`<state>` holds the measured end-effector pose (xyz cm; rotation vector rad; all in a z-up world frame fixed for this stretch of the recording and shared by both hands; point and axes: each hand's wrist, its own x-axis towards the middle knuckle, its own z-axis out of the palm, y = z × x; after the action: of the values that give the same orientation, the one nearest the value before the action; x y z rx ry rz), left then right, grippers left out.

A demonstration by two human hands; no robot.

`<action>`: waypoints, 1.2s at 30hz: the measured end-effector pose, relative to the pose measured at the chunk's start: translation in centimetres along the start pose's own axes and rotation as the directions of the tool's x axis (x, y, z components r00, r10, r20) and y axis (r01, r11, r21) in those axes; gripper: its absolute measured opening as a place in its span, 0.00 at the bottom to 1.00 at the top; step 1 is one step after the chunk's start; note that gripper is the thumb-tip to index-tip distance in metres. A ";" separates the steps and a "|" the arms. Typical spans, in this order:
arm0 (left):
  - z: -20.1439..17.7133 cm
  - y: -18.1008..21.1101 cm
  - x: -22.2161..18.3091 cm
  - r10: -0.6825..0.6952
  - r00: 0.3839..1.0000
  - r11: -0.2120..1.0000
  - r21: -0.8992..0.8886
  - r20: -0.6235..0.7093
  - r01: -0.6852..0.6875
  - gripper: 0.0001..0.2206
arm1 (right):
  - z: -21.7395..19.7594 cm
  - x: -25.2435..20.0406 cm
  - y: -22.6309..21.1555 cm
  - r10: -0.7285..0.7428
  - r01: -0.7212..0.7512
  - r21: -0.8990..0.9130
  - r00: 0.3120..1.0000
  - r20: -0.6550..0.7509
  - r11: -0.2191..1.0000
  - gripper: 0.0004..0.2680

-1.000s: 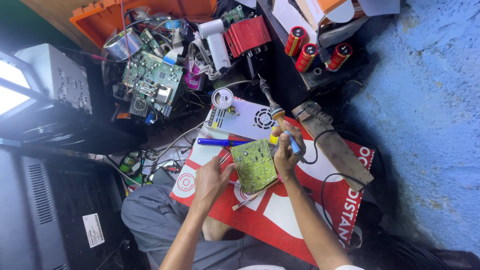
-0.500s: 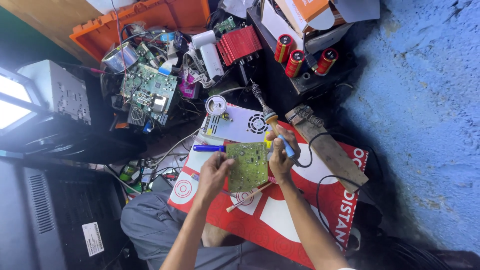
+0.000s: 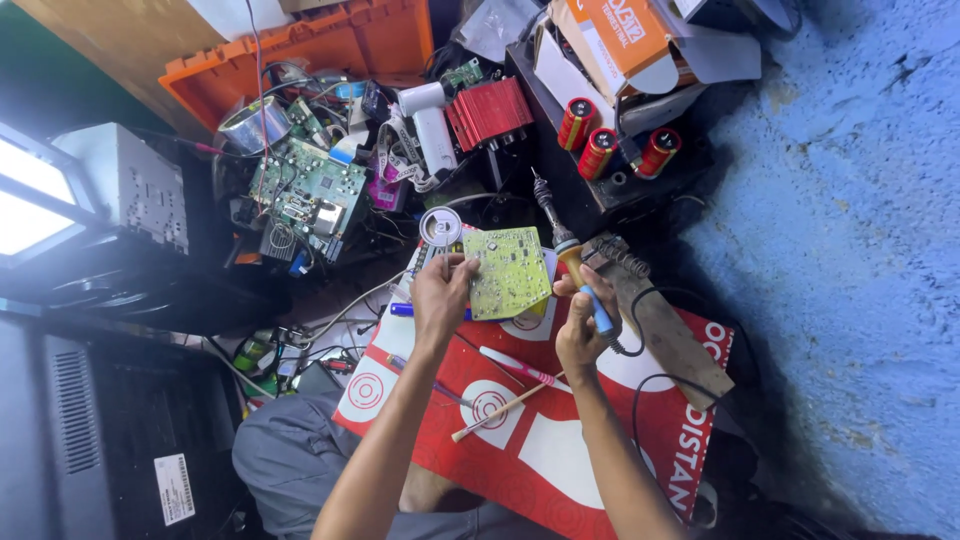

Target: A person uses a soldering iron to attach or repair electronic components on a printed circuit board.

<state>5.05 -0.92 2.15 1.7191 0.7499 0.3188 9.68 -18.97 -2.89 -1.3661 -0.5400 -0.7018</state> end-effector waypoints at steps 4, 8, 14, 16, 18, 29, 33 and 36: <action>-1.8 0.3 -1.6 -0.049 0.998 0.998 -0.047 0.029 0.051 0.18 | 0.2 -0.2 0.4 -0.004 0.004 -0.002 1.000 -0.006 1.000 0.13; -2.4 0.1 -2.6 -0.049 0.994 0.999 -0.005 0.095 0.049 0.21 | 0.7 -0.5 0.4 0.007 -0.006 -0.013 1.000 0.029 1.000 0.13; -1.9 -1.4 -2.9 0.055 0.991 0.997 0.038 0.123 -0.060 0.22 | 0.8 -0.5 0.1 0.016 -0.015 -0.014 0.999 0.044 1.000 0.13; -1.6 -1.8 -2.2 0.118 0.986 0.991 0.047 0.114 -0.124 0.21 | 1.0 0.0 0.0 0.011 -0.012 0.001 0.999 0.046 1.000 0.13; -1.1 -2.5 -1.9 0.148 0.985 0.989 0.002 0.093 -0.148 0.19 | 0.8 0.2 -0.2 0.015 -0.014 -0.012 0.999 0.046 1.000 0.12; -2.6 -8.0 -5.7 0.639 0.754 0.655 0.406 0.153 -0.637 0.16 | -0.1 2.4 0.2 0.114 -0.114 -0.022 0.993 -0.009 0.993 0.10; -1.7 -9.5 -8.3 0.721 0.578 0.407 0.442 0.382 -0.799 0.08 | -0.6 4.3 -0.1 0.190 -0.189 -0.039 0.982 0.007 0.981 0.07; -1.7 -9.1 -8.7 0.753 0.519 0.376 0.381 0.406 -0.844 0.06 | -1.0 4.8 -1.3 0.282 -0.282 -0.014 0.959 -0.012 0.959 0.08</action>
<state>-5.41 -4.02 -4.42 2.5686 -0.2762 0.6680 11.96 -20.70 1.27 -1.4192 -0.3228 -0.4805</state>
